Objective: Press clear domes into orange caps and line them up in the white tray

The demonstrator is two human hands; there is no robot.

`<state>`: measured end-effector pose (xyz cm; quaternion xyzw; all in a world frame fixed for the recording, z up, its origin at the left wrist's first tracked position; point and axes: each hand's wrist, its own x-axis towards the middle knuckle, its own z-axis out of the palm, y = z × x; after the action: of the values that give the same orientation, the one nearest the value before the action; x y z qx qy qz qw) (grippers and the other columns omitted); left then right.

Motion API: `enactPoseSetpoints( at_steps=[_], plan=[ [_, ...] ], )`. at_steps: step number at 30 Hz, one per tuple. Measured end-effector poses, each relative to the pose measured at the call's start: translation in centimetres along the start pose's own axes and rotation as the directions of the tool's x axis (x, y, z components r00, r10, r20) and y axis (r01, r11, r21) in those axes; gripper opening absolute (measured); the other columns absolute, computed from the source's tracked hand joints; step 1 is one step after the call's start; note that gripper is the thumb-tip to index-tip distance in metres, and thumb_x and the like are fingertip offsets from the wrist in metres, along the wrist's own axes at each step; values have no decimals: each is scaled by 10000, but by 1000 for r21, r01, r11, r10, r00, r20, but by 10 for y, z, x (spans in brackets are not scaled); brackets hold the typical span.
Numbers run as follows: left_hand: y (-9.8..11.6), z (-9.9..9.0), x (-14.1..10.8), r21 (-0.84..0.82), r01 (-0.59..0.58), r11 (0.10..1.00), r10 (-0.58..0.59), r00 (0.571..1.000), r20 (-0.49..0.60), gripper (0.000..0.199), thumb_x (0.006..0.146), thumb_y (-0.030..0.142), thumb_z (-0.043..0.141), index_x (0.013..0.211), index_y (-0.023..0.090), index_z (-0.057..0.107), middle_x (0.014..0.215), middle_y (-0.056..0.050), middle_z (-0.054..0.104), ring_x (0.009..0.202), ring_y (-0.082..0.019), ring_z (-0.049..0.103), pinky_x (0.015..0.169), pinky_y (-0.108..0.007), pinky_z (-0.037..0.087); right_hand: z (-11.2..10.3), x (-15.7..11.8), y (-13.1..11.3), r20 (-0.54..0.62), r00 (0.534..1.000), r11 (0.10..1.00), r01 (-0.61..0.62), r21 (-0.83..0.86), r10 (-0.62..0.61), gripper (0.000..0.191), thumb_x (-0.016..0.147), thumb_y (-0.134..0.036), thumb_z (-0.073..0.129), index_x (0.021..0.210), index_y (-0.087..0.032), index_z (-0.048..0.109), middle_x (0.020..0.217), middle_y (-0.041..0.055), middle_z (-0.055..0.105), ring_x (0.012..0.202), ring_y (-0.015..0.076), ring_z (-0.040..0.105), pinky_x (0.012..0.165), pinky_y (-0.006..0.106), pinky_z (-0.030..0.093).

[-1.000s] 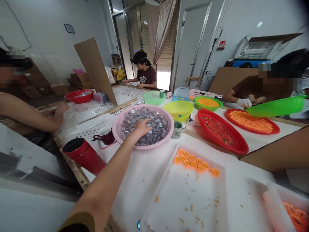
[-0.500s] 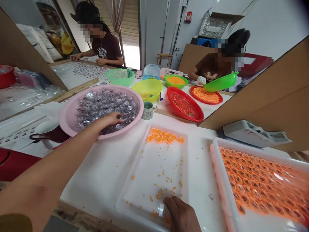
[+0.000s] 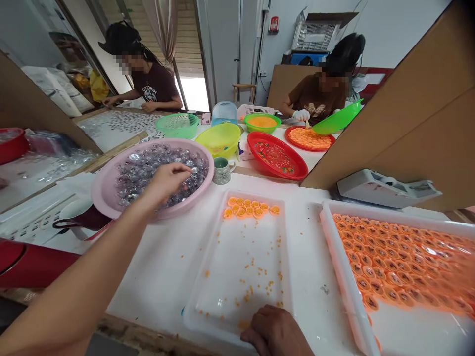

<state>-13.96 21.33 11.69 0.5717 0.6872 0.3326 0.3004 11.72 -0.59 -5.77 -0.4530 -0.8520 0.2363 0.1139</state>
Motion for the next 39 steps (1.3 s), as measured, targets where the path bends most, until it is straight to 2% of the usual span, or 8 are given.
enactPoseSetpoints(
  at_steps=[3,9,11,14,19,24,31,39],
  plan=[
    [6,54,-35,-12,-112,994,110,949,294,152,771,210,620,869,163,726,656,7,662,538,-130,588,505,-218,445,-16,-14,5,143,982,992,-125,7,123,251,872,-256,629,635,-175,652,667,18,696,617,148,659,552,233,365],
    [-32,180,-105,-64,-316,947,278,698,660,197,681,145,668,854,173,755,878,-61,712,777,-215,670,722,-313,527,-32,-47,18,221,936,949,-301,94,275,177,818,-152,608,658,-192,672,703,11,715,659,144,670,587,217,368],
    [-42,193,-114,-64,-348,935,289,647,706,405,643,196,730,1049,186,726,987,-82,701,830,-244,675,740,-340,539,-31,-55,19,206,931,932,-334,139,303,177,804,-146,599,645,-192,663,696,9,710,662,144,663,599,217,370],
    [-46,185,-114,-61,-383,922,304,615,727,637,621,192,750,1243,242,627,1194,-83,661,1032,-274,650,857,-352,532,-30,-60,21,205,914,895,-392,214,351,144,773,-134,592,663,-196,663,704,5,704,675,146,654,614,218,378],
    [-43,150,-92,30,-405,914,300,723,623,403,796,115,506,1154,219,658,1218,-80,664,1078,-236,637,916,-355,509,-50,-49,36,209,912,842,-407,354,353,233,715,-8,521,705,-194,661,747,-17,691,707,111,632,648,178,409],
    [-48,145,-64,229,-419,879,288,848,445,292,857,114,429,993,163,683,1025,-106,686,943,-249,639,857,-401,497,-77,-6,52,61,907,907,-420,40,417,229,817,-17,481,757,-170,640,737,14,659,671,131,608,628,211,433],
    [-47,160,-49,454,-534,713,379,839,391,82,744,115,658,791,177,681,1125,-130,608,1112,-333,476,888,-485,383,-46,55,20,92,982,981,-156,-112,167,146,770,-44,600,866,-143,648,924,106,652,889,236,593,778,329,468],
    [-58,171,-44,513,-502,696,373,864,339,54,713,125,702,747,162,681,1390,-179,455,1274,-404,332,902,-540,331,-24,39,17,74,997,961,10,-277,11,258,694,-2,567,929,-92,626,850,133,619,749,235,543,723,395,479]
  ],
)
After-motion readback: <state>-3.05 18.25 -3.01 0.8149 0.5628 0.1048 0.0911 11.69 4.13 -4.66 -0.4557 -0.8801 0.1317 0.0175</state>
